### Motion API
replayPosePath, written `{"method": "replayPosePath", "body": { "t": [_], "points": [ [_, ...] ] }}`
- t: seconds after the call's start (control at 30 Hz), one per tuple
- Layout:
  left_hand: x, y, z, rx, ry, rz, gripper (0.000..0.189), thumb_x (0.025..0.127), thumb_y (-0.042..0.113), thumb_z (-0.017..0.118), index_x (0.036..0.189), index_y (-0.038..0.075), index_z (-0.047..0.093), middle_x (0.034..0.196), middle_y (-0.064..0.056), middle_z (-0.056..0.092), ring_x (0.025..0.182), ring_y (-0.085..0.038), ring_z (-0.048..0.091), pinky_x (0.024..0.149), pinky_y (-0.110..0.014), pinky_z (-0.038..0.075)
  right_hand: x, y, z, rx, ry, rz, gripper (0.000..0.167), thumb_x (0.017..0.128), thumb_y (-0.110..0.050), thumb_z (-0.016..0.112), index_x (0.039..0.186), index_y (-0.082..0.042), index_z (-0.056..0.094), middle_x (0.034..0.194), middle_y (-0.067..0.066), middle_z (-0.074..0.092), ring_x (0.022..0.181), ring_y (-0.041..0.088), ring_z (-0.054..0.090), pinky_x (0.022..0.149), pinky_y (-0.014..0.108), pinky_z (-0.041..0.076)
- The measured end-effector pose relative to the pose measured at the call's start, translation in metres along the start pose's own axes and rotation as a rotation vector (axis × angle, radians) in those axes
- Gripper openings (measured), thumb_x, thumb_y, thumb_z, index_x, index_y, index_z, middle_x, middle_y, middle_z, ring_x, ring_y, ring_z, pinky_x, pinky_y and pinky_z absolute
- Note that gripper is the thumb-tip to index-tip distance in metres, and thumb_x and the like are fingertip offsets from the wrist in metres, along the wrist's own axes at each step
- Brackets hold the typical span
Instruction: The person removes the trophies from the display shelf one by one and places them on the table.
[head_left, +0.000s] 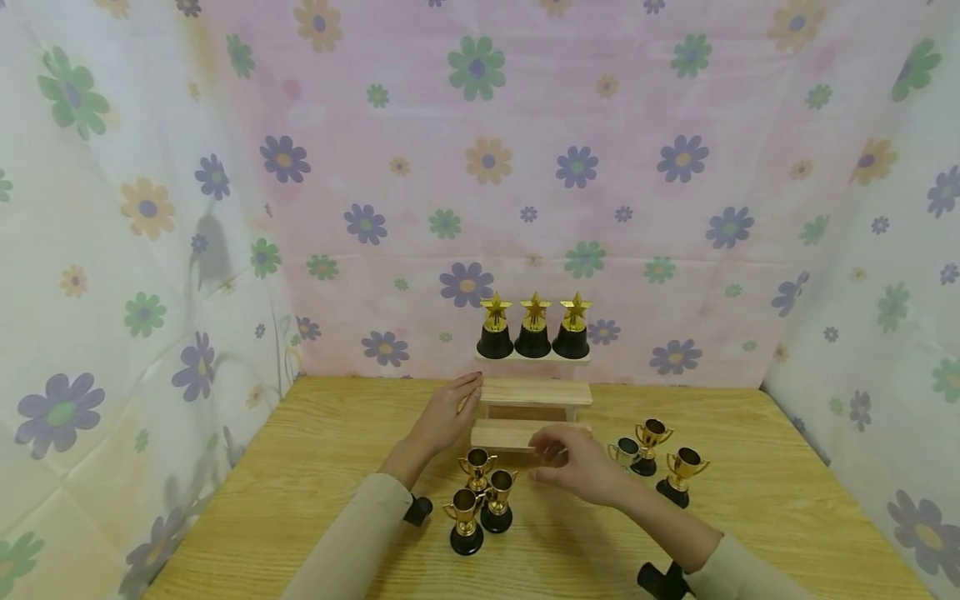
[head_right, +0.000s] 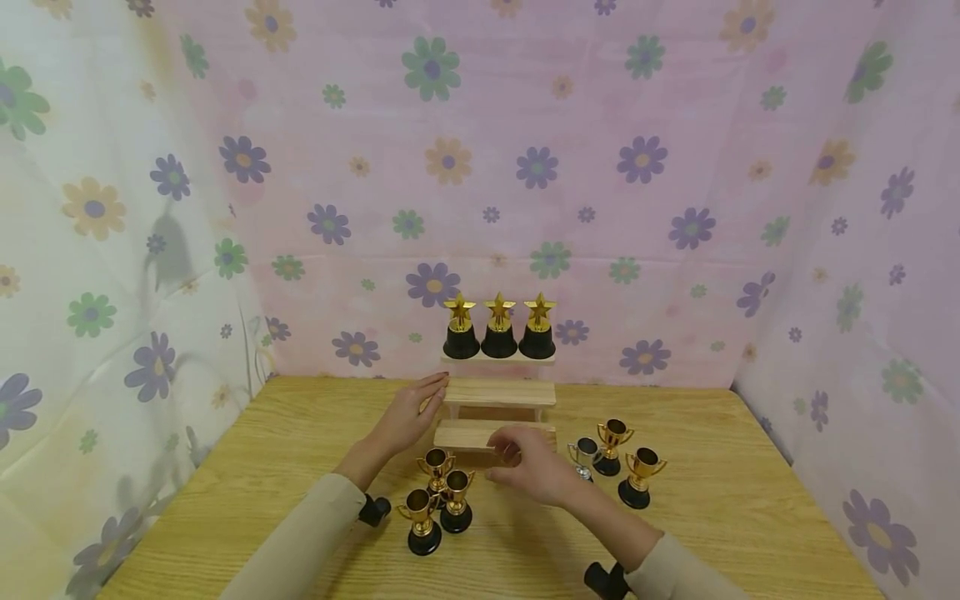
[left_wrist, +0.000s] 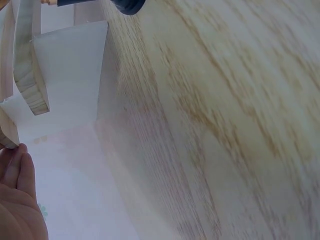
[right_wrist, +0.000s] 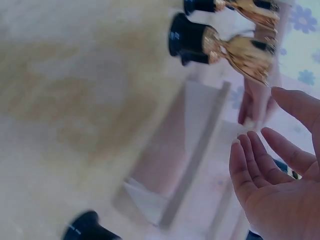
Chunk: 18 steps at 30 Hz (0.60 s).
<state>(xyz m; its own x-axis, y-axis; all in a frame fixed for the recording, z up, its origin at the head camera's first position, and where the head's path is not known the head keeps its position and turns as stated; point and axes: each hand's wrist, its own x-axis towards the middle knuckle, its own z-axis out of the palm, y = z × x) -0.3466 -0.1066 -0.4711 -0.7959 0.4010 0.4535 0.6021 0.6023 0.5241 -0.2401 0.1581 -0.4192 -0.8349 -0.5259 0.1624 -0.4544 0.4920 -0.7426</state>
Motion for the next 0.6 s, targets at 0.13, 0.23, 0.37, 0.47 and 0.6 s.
{"method": "replayPosePath", "body": {
  "t": [0.13,0.23,0.37,0.47,0.6],
  "points": [
    [0.0,-0.001,0.0,0.003,-0.001,-0.003,0.044,0.111,0.023,0.047,0.144,-0.005,0.056,0.152,-0.016,0.051,0.142,-0.033,0.047,0.118,-0.045,0.039,0.003,-0.005,-0.014,-0.052,0.035,0.01,0.035,0.093,-0.02,0.077,0.121,0.0,0.068,0.111,0.014,0.067,0.097,0.027,0.064,0.082,0.035,0.057],
    [0.001,-0.001,-0.001,0.001,-0.003,-0.004,0.044,0.111,0.024,0.046,0.144,-0.005,0.055,0.153,-0.015,0.051,0.142,-0.033,0.047,0.118,-0.046,0.039,0.005,-0.009,-0.025,-0.087,0.06,0.016,0.036,0.094,-0.022,0.076,0.123,-0.002,0.068,0.113,0.014,0.067,0.099,0.028,0.063,0.086,0.042,0.056],
    [0.001,-0.001,-0.001,0.002,-0.007,-0.003,0.044,0.111,0.024,0.046,0.144,-0.004,0.056,0.153,-0.015,0.051,0.142,-0.033,0.047,0.117,-0.046,0.039,0.011,-0.012,-0.039,-0.155,0.12,0.001,0.038,0.094,-0.02,0.076,0.124,0.001,0.066,0.115,0.015,0.066,0.103,0.033,0.062,0.089,0.05,0.055],
    [0.002,-0.001,-0.001,0.003,-0.006,0.004,0.044,0.111,0.024,0.046,0.143,-0.004,0.056,0.152,-0.016,0.051,0.142,-0.033,0.047,0.117,-0.046,0.04,0.014,-0.014,-0.05,-0.214,0.167,0.01,0.043,0.094,-0.019,0.076,0.129,0.003,0.064,0.122,0.017,0.064,0.11,0.036,0.061,0.093,0.052,0.054],
    [0.002,-0.001,-0.001,0.003,-0.006,0.012,0.043,0.111,0.023,0.047,0.143,-0.004,0.057,0.151,-0.017,0.052,0.141,-0.034,0.048,0.117,-0.046,0.04,0.019,-0.012,-0.064,-0.276,0.218,0.024,0.047,0.094,-0.018,0.076,0.134,0.002,0.061,0.127,0.02,0.06,0.114,0.04,0.058,0.095,0.055,0.053]
  ]
}}
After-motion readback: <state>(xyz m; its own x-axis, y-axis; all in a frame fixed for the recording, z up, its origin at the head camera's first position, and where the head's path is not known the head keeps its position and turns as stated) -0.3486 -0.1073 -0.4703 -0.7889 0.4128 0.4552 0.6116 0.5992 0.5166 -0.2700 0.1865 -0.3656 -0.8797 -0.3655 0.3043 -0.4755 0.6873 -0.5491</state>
